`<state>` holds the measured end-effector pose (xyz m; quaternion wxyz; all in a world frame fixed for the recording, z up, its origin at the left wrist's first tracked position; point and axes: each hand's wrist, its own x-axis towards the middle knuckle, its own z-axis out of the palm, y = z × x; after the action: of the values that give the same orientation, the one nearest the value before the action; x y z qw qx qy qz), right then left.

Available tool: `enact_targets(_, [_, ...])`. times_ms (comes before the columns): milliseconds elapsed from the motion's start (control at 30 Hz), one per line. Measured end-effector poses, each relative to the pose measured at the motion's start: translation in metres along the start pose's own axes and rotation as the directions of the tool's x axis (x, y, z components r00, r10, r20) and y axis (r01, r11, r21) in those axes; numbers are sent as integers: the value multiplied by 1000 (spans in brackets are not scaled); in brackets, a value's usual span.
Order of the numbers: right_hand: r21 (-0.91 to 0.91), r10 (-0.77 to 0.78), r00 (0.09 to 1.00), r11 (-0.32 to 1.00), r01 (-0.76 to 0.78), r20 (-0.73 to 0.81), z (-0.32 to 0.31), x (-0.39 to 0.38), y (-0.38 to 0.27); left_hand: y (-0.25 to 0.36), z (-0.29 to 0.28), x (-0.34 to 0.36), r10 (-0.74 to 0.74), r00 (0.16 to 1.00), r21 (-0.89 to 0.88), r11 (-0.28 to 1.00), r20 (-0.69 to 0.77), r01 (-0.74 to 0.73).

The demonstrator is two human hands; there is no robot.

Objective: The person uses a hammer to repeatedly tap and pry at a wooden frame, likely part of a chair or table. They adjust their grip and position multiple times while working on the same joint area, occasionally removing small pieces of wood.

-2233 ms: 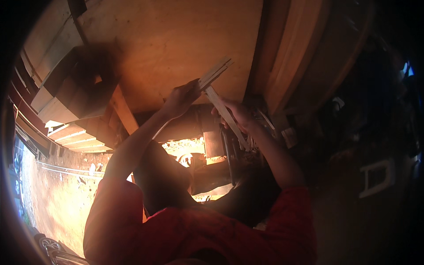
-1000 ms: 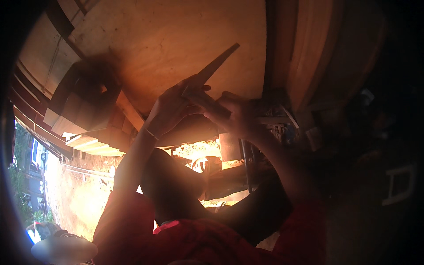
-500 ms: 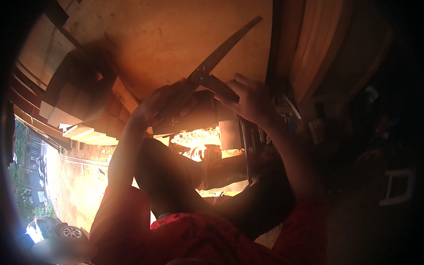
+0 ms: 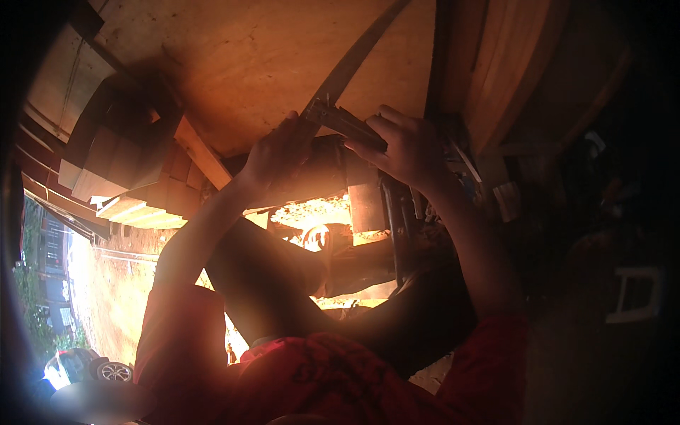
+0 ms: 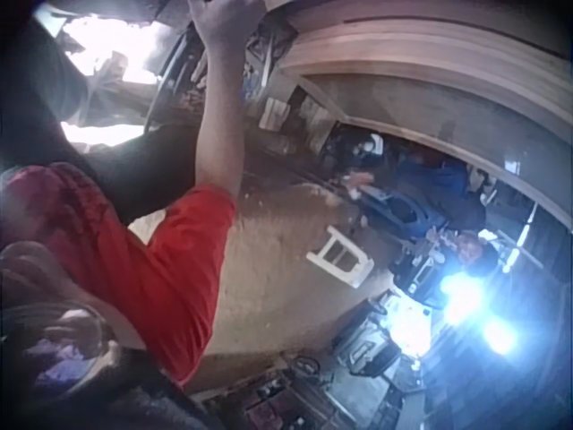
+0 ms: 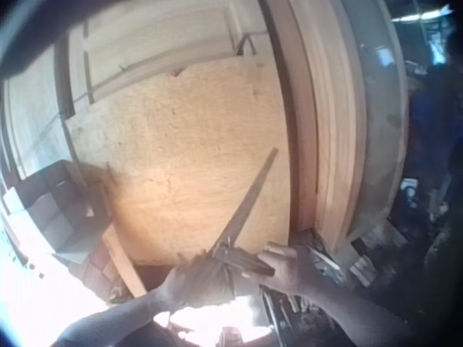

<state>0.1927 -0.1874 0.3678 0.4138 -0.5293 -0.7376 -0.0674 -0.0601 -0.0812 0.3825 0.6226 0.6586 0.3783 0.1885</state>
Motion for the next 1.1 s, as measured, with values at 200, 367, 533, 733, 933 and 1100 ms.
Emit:
enact_targets(200, [-141, -105, 986, 986, 86, -129, -13, 6, -1, -4, 0, 6, 5, 998, -11, 1000, -70, -6])
enact_targets(367, [442, 246, 910, 893, -80, -333, -15, 4, -29, 7, -1, 3, -59, 992, -295, 955, -110, 24])
enact_targets(533, [586, 21, 985, 806, 84, -169, -5, 7, -66, 30, -7, -13, -63, 993, -693, 712, 96, 112])
enact_targets(733, [585, 139, 975, 811, -11, -175, 7, 16, -72, 36, -3, -17, 29, 963, -806, 554, 267, 207])
enact_targets(933, [734, 297, 950, 666, -132, -100, 17, 12, -64, 33, -7, -17, 220, 884, -783, 582, 411, 219])
enact_targets(1100, [760, 345, 920, 644, -88, -186, 33, 13, -70, 24, -1, -20, 174, 952, -757, 648, 252, 83])
